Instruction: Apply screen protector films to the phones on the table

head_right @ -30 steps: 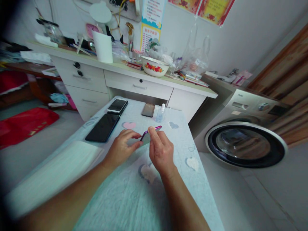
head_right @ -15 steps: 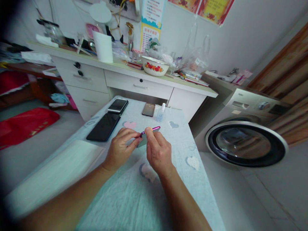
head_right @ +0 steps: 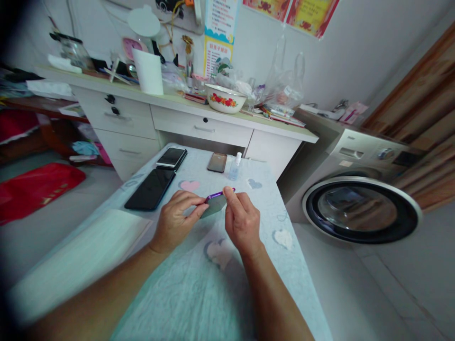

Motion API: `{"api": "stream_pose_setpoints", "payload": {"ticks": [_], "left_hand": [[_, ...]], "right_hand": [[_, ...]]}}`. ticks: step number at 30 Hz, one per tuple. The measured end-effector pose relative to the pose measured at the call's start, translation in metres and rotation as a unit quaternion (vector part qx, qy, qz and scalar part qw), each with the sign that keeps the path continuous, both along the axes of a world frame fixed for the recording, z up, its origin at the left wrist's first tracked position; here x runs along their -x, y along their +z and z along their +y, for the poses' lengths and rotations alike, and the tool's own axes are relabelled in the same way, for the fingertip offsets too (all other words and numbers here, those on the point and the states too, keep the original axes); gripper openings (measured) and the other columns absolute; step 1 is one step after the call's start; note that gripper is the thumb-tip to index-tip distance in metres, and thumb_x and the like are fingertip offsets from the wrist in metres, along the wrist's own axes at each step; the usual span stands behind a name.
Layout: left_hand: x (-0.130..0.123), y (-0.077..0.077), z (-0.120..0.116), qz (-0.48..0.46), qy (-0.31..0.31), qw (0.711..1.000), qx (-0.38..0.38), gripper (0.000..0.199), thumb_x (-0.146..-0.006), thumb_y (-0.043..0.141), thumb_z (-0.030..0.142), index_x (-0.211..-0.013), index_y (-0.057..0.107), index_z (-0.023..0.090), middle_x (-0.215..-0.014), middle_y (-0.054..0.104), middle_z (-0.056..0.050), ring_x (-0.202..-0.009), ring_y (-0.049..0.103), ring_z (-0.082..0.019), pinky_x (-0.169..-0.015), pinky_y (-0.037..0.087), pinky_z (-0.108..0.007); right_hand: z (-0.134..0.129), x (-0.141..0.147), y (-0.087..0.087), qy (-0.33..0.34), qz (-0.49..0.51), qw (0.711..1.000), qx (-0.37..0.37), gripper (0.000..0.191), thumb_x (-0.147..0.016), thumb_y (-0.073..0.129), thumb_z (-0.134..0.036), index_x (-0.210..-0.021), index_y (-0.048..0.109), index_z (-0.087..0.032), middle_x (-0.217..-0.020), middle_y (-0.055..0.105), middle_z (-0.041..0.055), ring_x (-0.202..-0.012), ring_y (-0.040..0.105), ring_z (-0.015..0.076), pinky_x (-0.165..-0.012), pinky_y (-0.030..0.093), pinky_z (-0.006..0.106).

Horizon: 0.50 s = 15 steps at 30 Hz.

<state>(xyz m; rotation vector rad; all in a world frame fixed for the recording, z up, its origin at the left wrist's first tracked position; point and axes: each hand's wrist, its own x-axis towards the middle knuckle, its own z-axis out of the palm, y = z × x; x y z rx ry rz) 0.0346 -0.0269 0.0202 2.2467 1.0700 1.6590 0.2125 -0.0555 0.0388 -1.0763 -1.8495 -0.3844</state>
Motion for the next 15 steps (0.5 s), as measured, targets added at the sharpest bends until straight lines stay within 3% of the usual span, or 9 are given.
{"api": "stream_pose_setpoints", "payload": {"ticks": [7, 15], "left_hand": [[0.000, -0.002, 0.001, 0.003, -0.005, 1.000, 0.005, 0.004, -0.085, 0.066, 0.021, -0.087, 0.069, 0.019, -0.080, 0.067, -0.001, -0.081, 0.058, -0.016, -0.075, 0.047, -0.031], [0.001, 0.000, 0.001, 0.002, -0.007, 1.000, 0.007, 0.004, -0.085, 0.065, 0.020, -0.087, 0.068, 0.020, -0.079, 0.067, -0.001, -0.081, 0.058, -0.016, -0.074, 0.047, -0.031]], "right_hand": [[0.001, -0.004, 0.001, -0.031, 0.019, 0.999, -0.004, 0.040, -0.094, 0.045, -0.010, -0.130, 0.057, -0.021, -0.085, 0.060, 0.0044, -0.076, 0.060, 0.0150, -0.068, 0.052, 0.026], [-0.007, 0.014, -0.001, 0.023, 0.005, 1.000, 0.011, 0.047, -0.093, 0.044, -0.009, -0.138, 0.050, -0.022, -0.093, 0.062, 0.0071, -0.081, 0.062, 0.0158, -0.072, 0.054, 0.027]]}}
